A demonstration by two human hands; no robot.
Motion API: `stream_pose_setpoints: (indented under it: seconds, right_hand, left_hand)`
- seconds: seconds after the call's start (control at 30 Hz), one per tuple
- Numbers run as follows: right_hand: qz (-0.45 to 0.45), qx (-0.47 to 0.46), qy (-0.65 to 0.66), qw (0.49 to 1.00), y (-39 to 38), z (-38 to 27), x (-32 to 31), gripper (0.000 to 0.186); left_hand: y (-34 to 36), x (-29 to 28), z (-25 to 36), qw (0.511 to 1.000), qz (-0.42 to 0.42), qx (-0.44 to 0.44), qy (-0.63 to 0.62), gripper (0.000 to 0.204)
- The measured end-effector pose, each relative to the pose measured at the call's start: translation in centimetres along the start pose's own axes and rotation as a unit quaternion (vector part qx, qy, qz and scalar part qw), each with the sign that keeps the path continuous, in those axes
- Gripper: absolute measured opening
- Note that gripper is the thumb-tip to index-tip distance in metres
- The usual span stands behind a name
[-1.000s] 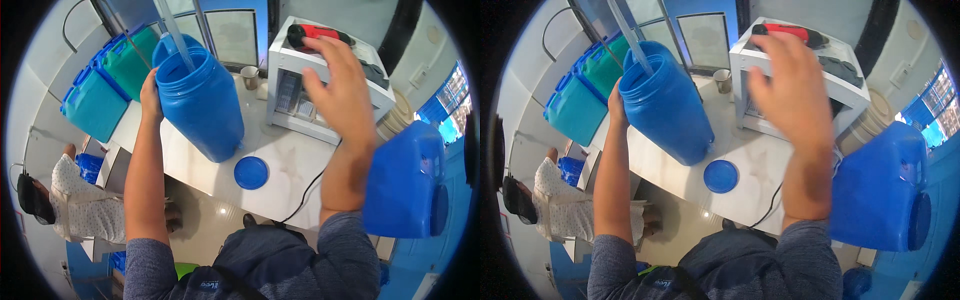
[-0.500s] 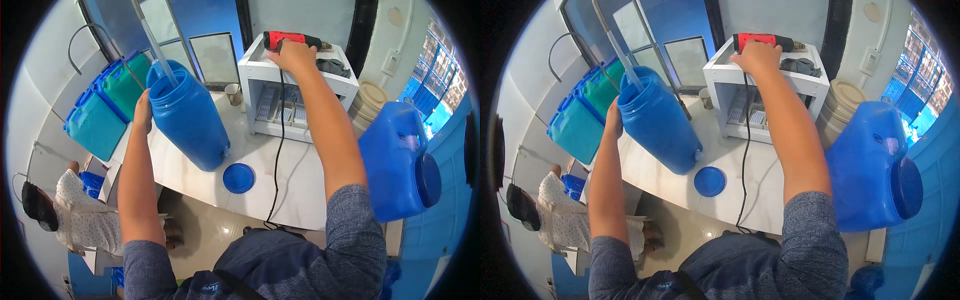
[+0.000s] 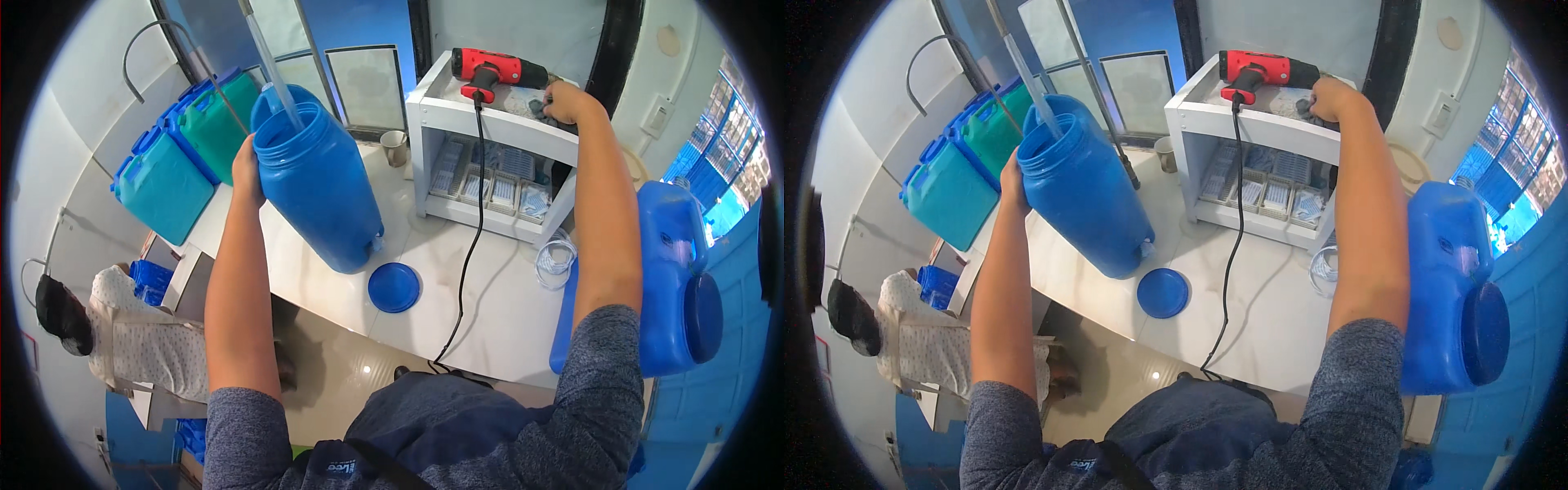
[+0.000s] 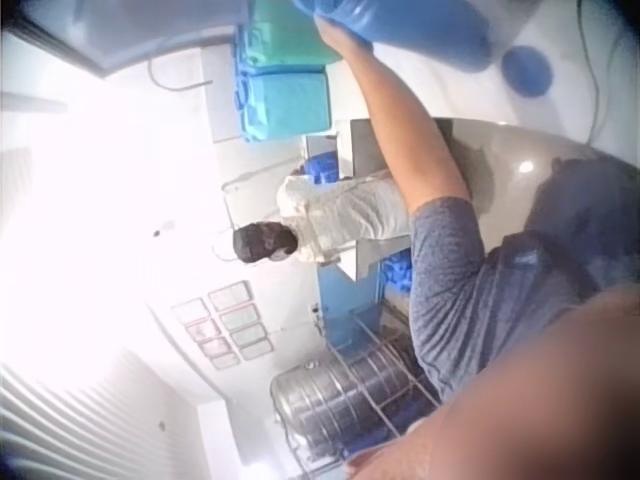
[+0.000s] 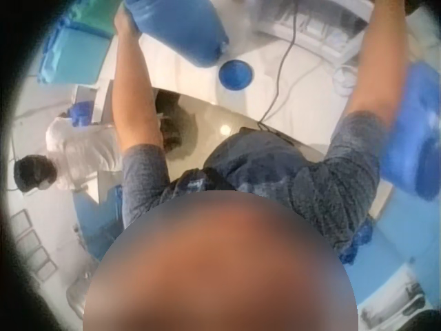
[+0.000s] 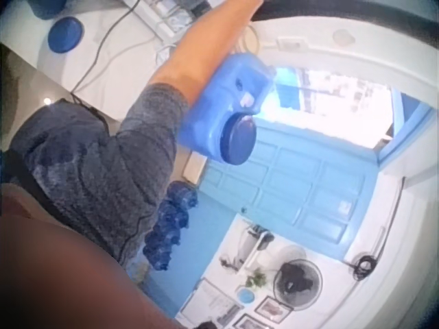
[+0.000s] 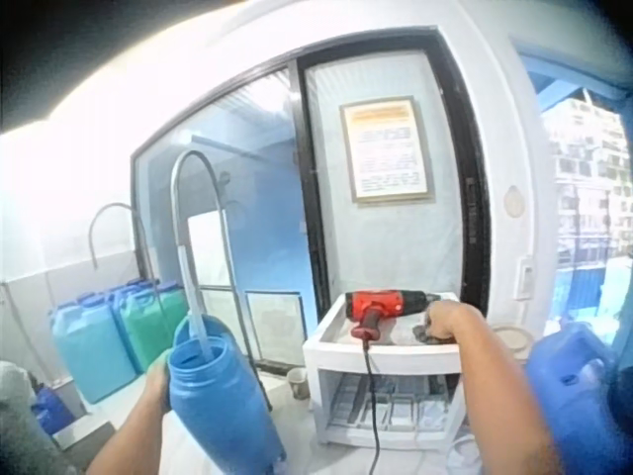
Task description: The person fills a large blue plastic container with water from a tap, wipes the rim with a cloth, and applies a plastic shrink wrap seal. They use a red heat gun to shrink the seal around the container's opening. The person then places the sealed container on the floor and repeats the process with a second container.
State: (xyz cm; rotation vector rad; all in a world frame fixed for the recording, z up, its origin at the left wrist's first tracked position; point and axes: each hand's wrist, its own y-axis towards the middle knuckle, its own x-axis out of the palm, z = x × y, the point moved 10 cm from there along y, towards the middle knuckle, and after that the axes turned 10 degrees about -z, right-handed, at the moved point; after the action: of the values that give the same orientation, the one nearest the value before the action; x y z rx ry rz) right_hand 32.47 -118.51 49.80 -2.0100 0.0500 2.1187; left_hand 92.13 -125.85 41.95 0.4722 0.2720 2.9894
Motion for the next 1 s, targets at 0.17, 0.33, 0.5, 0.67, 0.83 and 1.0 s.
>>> stream_pose_setpoints:
  seconds: [0.17,0.33,0.5,0.67,0.83,1.0]
  right_hand:
    - [0.288,-0.021,0.169,0.942,-7.5,-3.9,-8.2,0.031]
    - [0.319,-0.282,0.351,0.834,-12.0,-18.2,-7.4,0.035]
    - [0.160,-0.169,0.546,0.805,1.1,-29.7,-1.4,0.039]
    - [-0.118,-0.235,0.724,0.638,5.6,-38.5,3.6,0.039]
    - [0.119,-0.280,0.606,0.735,-1.4,-34.4,1.9,0.030]
    - [0.533,-0.257,0.467,0.657,-14.9,-34.6,3.6,0.021]
  left_hand:
    - [-0.5,-0.3,-0.1,1.000,0.028,0.008,-0.005,0.036]
    - [-0.5,0.1,0.3,0.999,0.014,0.028,0.010,0.037]
    - [-0.5,-0.2,0.4,0.999,0.031,0.026,0.014,0.036]
    - [-0.8,0.1,0.4,0.999,0.045,0.031,0.002,0.037]
    - [-1.1,0.8,0.9,0.999,0.021,0.042,0.006,0.035]
    - [-0.9,0.7,0.9,0.997,0.000,0.047,0.059,0.036]
